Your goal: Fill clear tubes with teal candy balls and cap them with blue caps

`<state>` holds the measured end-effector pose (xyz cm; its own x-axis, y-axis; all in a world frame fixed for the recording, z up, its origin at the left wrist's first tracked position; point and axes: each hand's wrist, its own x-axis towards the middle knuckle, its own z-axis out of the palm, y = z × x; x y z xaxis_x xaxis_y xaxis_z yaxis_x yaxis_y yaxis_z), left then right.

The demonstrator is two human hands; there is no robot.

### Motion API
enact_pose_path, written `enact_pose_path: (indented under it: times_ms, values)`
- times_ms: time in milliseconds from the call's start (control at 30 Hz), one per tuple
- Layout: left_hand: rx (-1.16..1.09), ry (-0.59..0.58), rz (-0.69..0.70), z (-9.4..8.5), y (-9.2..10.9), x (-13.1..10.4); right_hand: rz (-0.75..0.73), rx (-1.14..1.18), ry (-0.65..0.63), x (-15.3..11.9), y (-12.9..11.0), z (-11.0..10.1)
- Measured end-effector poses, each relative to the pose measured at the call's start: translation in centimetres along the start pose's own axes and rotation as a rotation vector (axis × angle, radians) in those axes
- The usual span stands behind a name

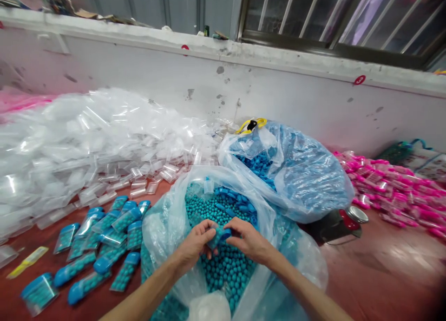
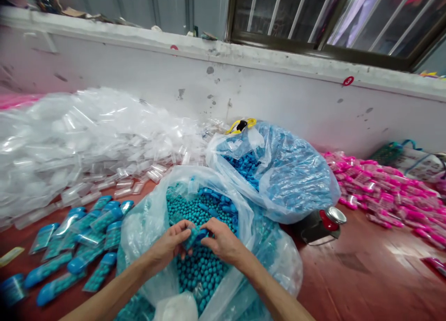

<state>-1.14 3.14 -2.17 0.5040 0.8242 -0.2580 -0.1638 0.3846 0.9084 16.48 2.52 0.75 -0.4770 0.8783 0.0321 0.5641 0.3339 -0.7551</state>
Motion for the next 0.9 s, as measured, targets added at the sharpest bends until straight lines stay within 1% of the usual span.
enact_pose_path:
  times_ms: [100, 167, 200, 233, 267, 300, 367, 433, 500, 567, 633, 733, 800, 900]
  values:
    - [-0.113, -0.07, -0.038, 0.3, 0.5, -0.5, 0.122, 0.554, 0.025, 0.4, 0.7, 0.3]
    - [-0.099, -0.071, -0.035, 0.3, 0.7, -0.7, 0.167, 0.782, 0.069, 0.5, 1.0, 0.7]
    - [-0.072, -0.057, -0.027, 0.3, 0.6, -0.7, 0.177, 0.825, 0.095, 0.5, 1.0, 0.8]
    - [-0.035, -0.034, -0.016, 0.2, 0.6, -0.6, 0.18, 0.818, 0.118, 0.4, 1.0, 1.0]
    - [0.008, -0.009, -0.006, 0.3, 0.5, -0.6, 0.175, 0.759, 0.138, 0.4, 0.9, 1.1]
    - [0.052, 0.009, 0.003, 0.3, 0.4, -0.5, 0.159, 0.652, 0.155, 0.3, 0.8, 1.1]
    - [0.124, 0.033, 0.02, 0.7, 0.2, -0.4, 0.1, 0.363, 0.203, 0.0, 0.4, 1.2]
    - [0.154, 0.054, 0.043, 1.1, 0.0, -0.5, 0.037, 0.099, 0.257, -0.4, -0.2, 1.2]
    - [0.148, 0.087, 0.057, 1.4, 0.0, -0.7, 0.004, -0.036, 0.264, -0.7, -0.7, 1.2]
    - [0.133, 0.115, 0.046, 1.5, -0.1, -0.8, -0.004, -0.039, 0.243, -0.9, -1.0, 1.1]
    - [0.119, 0.112, 0.037, 1.5, -0.2, -1.0, 0.027, 0.055, 0.219, -0.9, -1.1, 1.1]
    - [0.102, 0.099, 0.044, 1.4, -0.3, -1.1, 0.122, 0.231, 0.204, -0.8, -1.0, 1.4]
    - [0.096, 0.097, 0.032, 1.4, -0.3, -1.1, 0.158, 0.277, 0.221, -0.7, -1.0, 1.7]
    - [0.095, 0.098, 0.02, 1.4, -0.3, -1.1, 0.15, 0.216, 0.29, -0.8, -1.4, 2.0]
